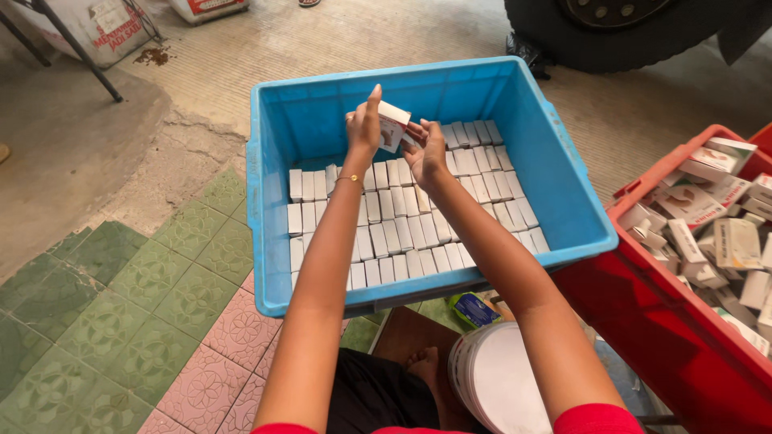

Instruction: The person sits on the floor and repeatedly picks up small white boxes from a red crate. They wipe each box with a cloth on a white bucket lid and then place the cleaned boxes into a blue crate.

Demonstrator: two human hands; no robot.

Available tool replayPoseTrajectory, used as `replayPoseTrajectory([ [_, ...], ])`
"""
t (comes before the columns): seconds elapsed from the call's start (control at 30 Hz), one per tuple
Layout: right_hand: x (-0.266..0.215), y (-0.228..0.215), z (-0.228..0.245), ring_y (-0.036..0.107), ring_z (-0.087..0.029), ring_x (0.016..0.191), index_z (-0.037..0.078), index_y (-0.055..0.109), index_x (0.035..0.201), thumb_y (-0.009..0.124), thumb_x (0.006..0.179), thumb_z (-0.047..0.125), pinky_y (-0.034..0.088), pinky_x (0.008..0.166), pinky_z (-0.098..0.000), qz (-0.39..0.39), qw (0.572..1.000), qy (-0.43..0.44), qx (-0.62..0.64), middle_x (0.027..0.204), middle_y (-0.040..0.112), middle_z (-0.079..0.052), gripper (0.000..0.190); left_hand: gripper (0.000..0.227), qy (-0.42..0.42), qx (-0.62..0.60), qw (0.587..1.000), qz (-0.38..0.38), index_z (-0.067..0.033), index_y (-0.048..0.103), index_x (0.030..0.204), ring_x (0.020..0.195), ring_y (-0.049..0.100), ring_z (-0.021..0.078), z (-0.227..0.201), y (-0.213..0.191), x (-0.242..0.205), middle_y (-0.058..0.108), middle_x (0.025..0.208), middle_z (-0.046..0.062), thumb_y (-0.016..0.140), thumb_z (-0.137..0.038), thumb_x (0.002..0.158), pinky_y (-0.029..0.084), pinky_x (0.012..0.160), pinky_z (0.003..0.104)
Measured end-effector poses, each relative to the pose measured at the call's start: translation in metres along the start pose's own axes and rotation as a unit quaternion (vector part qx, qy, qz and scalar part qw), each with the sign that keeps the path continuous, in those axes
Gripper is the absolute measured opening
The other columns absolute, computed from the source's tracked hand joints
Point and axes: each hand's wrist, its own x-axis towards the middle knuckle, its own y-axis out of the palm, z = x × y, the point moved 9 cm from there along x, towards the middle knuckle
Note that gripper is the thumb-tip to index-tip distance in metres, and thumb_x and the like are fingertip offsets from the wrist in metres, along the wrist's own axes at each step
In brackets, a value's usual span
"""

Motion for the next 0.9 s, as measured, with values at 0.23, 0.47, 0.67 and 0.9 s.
replayPoseTrajectory([
  [0.23,0.099,-0.046,-0.041,0.019,-0.047,0.136,-0.001,0.053,0.120,0.057,0.078,0.049,0.009,0.113,-0.0514,-0.026,0.999,0.019,-0.033,0.133,0.034,-0.019,0.066,0.109,-0.068,0.009,0.996,0.059,-0.0010,0.035,0.139,0.131,0.029,0.0453,0.077,0.046,0.079,0.027,0.141,0.028,0.046,-0.083,0.068,0.055,0.072,0.057],
  [0.47,0.124,-0.084,-0.065,0.042,-0.037,0.125,-0.004,0.048,0.121,0.047,0.080,0.058,0.028,0.107,-0.0446,-0.073,0.978,0.103,-0.165,0.118,0.043,-0.016,0.074,0.106,-0.126,0.053,0.976,0.168,0.0080,0.031,0.137,0.132,0.026,0.0456,0.075,0.055,0.053,0.026,0.141,0.030,0.039,-0.078,0.075,0.056,0.066,0.054],
  [0.67,0.144,-0.118,-0.069,0.058,-0.034,0.108,-0.004,0.057,0.112,0.046,0.082,0.060,0.040,0.097,-0.0444,-0.095,0.945,0.118,-0.291,0.105,0.055,-0.015,0.071,0.099,-0.131,0.139,0.951,0.244,0.0018,0.037,0.137,0.136,0.024,0.0360,0.101,0.067,0.052,0.029,0.146,0.020,0.026,-0.078,0.079,0.037,0.101,0.047],
  [0.9,0.126,-0.087,-0.052,0.053,-0.036,0.115,0.008,0.066,0.109,0.042,0.082,0.057,0.040,0.098,-0.0481,0.075,0.636,0.018,-0.768,0.119,0.060,-0.016,0.060,0.098,-0.102,0.157,0.935,0.303,-0.0016,0.028,0.143,0.141,0.015,0.0314,0.088,0.083,0.048,0.020,0.150,0.017,0.012,-0.076,0.081,0.015,0.118,0.043],
])
